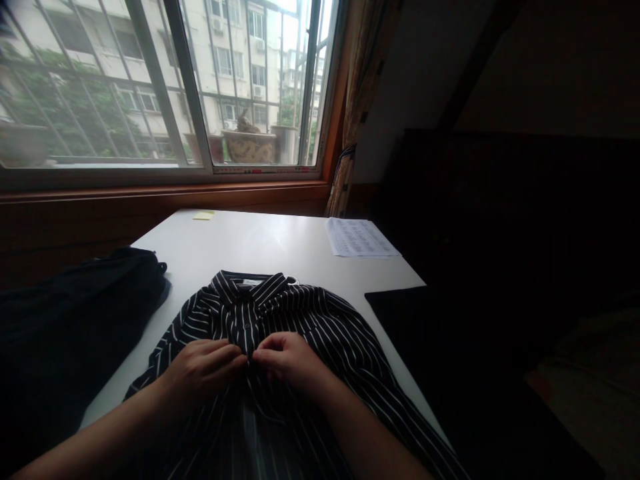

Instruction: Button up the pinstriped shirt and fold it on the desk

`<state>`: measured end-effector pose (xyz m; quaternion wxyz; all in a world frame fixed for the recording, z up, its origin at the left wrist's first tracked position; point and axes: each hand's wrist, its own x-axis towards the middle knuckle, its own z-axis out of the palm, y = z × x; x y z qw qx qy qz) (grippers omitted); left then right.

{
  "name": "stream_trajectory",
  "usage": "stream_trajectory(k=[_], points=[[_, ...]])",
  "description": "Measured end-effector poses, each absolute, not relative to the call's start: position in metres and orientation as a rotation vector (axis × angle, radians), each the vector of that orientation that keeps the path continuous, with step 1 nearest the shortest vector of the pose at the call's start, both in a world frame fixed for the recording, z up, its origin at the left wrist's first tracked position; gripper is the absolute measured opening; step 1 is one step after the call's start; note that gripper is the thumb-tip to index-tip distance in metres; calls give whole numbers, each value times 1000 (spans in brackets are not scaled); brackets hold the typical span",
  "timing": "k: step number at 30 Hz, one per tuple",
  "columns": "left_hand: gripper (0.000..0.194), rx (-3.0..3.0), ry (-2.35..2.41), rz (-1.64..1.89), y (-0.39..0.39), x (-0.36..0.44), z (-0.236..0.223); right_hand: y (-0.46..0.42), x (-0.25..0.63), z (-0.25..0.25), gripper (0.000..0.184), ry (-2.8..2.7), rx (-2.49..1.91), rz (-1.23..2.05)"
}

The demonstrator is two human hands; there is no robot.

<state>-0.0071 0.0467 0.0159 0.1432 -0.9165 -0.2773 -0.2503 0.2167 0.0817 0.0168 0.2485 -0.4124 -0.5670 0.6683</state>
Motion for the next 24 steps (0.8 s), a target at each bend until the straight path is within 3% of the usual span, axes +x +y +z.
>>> stream_trajectory(k=[18, 24], points=[[14, -2692, -844, -720, 47, -10, 15, 83, 218, 13, 31, -1526, -1082, 1827], [23, -2724, -802, -773, 42, -9, 24, 83, 219, 14, 32, -1531, -1092, 1819]])
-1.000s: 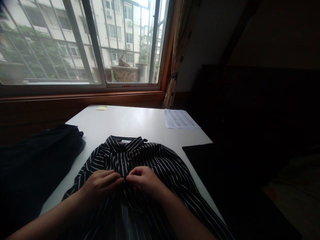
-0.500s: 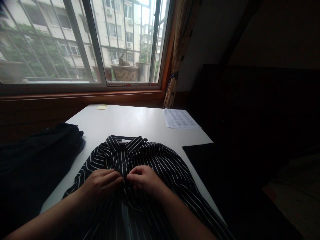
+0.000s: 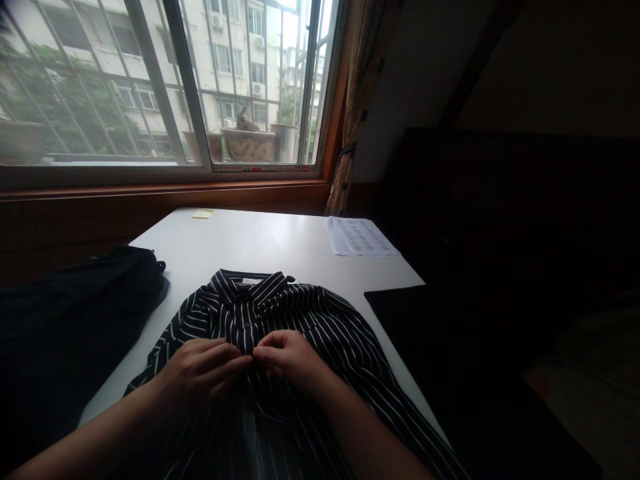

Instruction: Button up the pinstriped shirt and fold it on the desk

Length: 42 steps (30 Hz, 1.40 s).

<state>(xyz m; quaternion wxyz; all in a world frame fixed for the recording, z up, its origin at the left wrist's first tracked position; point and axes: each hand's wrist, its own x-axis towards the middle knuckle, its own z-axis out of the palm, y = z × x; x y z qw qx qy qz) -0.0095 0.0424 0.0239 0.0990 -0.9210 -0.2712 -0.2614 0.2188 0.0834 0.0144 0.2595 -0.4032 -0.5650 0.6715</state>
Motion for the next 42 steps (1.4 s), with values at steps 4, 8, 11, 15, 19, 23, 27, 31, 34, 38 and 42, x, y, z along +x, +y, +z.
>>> stream_trajectory(k=[4, 8, 11, 15, 19, 23, 27, 31, 34, 38, 42], points=[[23, -2739, -794, -777, 42, -9, 26, 84, 219, 14, 30, -1547, -1091, 1814], [18, -2743, -803, -797, 42, -8, 25, 84, 219, 13, 29, -1543, -1079, 1818], [16, -2751, -812, -815, 41, -7, 25, 83, 219, 13, 28, -1543, -1071, 1820], [17, -2777, -864, -832, 42, -7, 23, 83, 220, 14, 27, -1548, -1060, 1816], [20, -2796, -876, -861, 43, -8, 21, 84, 220, 14, 28, -1550, -1051, 1817], [23, -2813, -852, -840, 44, -9, 20, 84, 220, 12, 27, -1536, -1040, 1821], [26, -2841, -803, -805, 44, -8, 22, 83, 218, 12, 25, -1556, -1061, 1797], [28, -2861, -792, -808, 44, -8, 24, 83, 217, 11, 24, -1577, -1083, 1775], [28, -2863, -783, -819, 44, -8, 26, 82, 216, 9, 22, -1568, -1076, 1772], [26, -2862, -781, -812, 44, -7, 27, 82, 217, 8, 22, -1568, -1070, 1775], [30, -2885, -846, -845, 45, -9, 21, 82, 218, 10, 23, -1579, -1061, 1768]])
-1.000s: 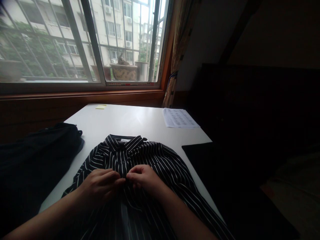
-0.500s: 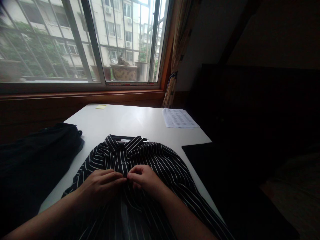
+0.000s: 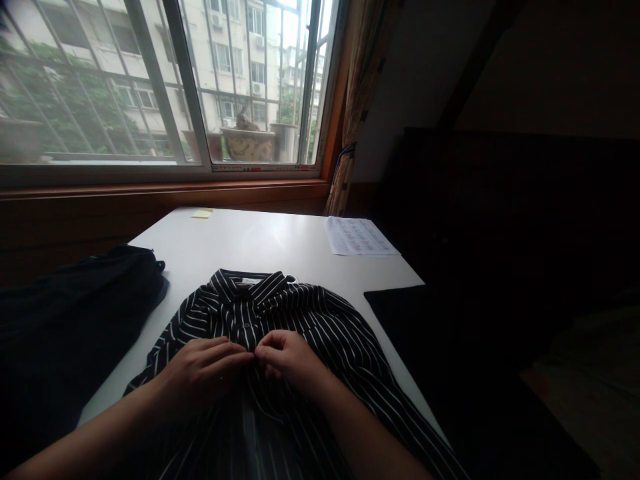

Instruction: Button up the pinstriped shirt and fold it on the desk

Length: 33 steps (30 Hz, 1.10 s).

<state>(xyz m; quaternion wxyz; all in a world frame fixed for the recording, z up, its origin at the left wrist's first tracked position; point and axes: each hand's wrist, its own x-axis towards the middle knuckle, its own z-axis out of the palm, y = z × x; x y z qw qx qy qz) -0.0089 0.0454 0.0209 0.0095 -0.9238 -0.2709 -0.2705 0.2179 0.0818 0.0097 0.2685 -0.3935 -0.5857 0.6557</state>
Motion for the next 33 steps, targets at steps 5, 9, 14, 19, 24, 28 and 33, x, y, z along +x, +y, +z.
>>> stream_trajectory(k=[5, 9, 14, 19, 24, 28, 33], points=[[35, -2875, -944, -854, 50, -12, 10, 81, 218, 11, 26, -1583, -1064, 1777], [33, -2857, -914, -850, 52, -13, 10, 81, 218, 11, 25, -1576, -1067, 1778], [24, -2820, -853, -862, 50, -13, 15, 81, 218, 12, 23, -1582, -1074, 1786], [16, -2783, -865, -848, 47, -11, 16, 83, 219, 10, 22, -1574, -1055, 1787], [15, -2768, -906, -867, 48, -10, 15, 83, 219, 8, 23, -1579, -1061, 1787], [25, -2775, -854, -867, 50, -11, 14, 83, 219, 10, 24, -1574, -1075, 1788], [20, -2784, -830, -861, 48, -12, 17, 82, 219, 12, 25, -1560, -1074, 1794]])
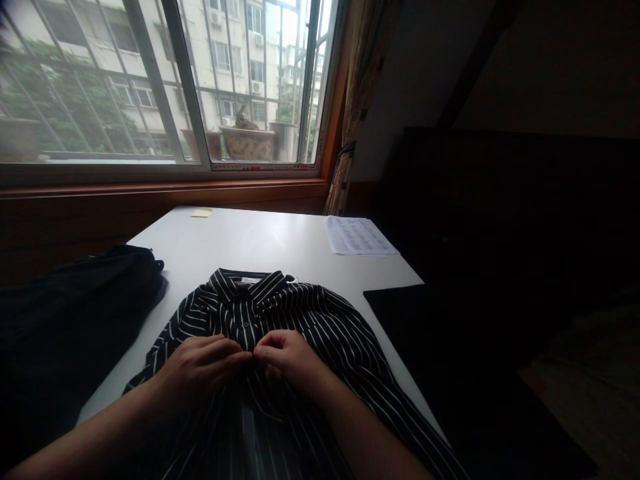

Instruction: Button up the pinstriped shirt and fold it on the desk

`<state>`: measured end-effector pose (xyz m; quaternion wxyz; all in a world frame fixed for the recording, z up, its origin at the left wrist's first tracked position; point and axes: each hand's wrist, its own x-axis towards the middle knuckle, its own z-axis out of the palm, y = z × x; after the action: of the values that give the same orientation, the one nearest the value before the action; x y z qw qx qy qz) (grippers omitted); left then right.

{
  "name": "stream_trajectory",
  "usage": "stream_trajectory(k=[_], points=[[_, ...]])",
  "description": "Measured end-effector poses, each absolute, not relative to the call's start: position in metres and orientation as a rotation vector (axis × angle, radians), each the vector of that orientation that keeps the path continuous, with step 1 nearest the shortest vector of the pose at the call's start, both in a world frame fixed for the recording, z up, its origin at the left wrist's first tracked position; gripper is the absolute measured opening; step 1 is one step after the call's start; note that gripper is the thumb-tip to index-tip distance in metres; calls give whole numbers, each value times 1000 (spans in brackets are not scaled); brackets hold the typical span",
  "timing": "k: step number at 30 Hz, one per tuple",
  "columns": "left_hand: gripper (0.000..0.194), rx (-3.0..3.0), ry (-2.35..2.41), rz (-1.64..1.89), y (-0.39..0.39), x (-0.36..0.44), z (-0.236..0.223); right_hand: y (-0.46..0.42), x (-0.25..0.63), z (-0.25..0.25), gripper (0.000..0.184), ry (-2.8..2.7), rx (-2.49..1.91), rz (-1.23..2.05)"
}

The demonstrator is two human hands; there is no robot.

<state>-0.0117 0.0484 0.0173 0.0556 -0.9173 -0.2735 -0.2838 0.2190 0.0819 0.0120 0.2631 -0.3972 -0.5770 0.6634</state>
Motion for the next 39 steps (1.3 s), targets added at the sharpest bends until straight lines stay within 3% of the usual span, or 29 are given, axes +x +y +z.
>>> stream_trajectory(k=[21, 39], points=[[19, -2708, -1085, -882, 52, -14, 12, 83, 218, 13, 31, -1537, -1077, 1803], [18, -2815, -822, -849, 47, -12, 16, 82, 219, 16, 27, -1528, -1073, 1824]])
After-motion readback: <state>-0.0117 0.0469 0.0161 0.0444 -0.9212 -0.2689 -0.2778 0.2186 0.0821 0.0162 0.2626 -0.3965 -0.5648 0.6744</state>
